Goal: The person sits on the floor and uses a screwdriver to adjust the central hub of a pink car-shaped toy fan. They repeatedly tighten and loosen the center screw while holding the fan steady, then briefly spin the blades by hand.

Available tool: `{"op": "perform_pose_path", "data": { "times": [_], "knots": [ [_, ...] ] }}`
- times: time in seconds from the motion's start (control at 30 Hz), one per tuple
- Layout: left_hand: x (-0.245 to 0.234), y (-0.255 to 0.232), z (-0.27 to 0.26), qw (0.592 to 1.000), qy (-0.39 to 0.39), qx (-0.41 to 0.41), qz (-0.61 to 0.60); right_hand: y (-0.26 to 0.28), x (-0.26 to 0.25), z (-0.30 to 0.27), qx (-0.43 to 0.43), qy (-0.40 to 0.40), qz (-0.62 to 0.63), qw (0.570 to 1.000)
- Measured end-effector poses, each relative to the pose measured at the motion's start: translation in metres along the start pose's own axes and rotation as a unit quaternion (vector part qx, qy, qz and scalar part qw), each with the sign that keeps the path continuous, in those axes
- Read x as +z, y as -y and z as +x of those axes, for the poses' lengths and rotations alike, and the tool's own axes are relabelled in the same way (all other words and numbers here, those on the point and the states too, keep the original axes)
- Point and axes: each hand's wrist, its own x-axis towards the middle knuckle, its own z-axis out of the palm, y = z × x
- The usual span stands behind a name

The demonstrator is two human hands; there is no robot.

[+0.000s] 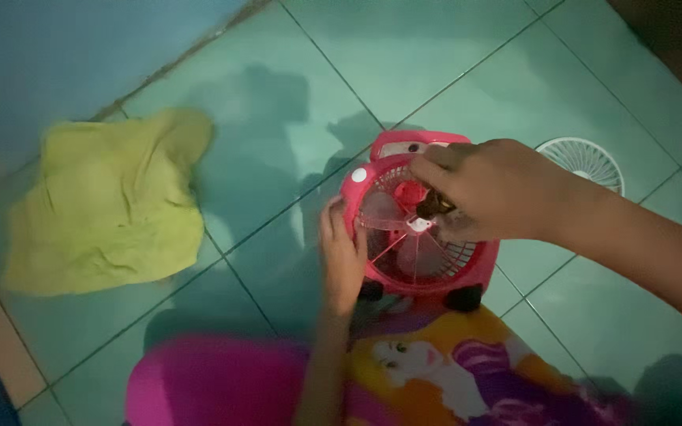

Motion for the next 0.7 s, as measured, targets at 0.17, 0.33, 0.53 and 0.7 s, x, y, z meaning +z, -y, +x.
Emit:
{"op": "perform_pose_path", "data": {
  "times": [0.17,0.33,0.53,0.7],
  "knots": [
    [-0.001,0.000,0.003,1.000,-0.012,0.010,-0.001,0.004,0.003,-0.006,0.051,0.073,-0.055,0.995],
    [0.007,0.007,0.005,1.000,-0.004,-0.018,0.016,0.008,0.003,-0.002,0.101,0.219,-0.131,0.962],
    [0.018,0.019,0.001,0.999,-0.033,-0.001,0.007,0.009,0.006,-0.003,-0.063,-0.079,-0.002,0.995],
    [0.020,0.022,-0.001,0.986,-0.079,0.071,0.125,0.003,0.004,0.001,0.108,0.202,-0.077,0.970]
  ]
}}
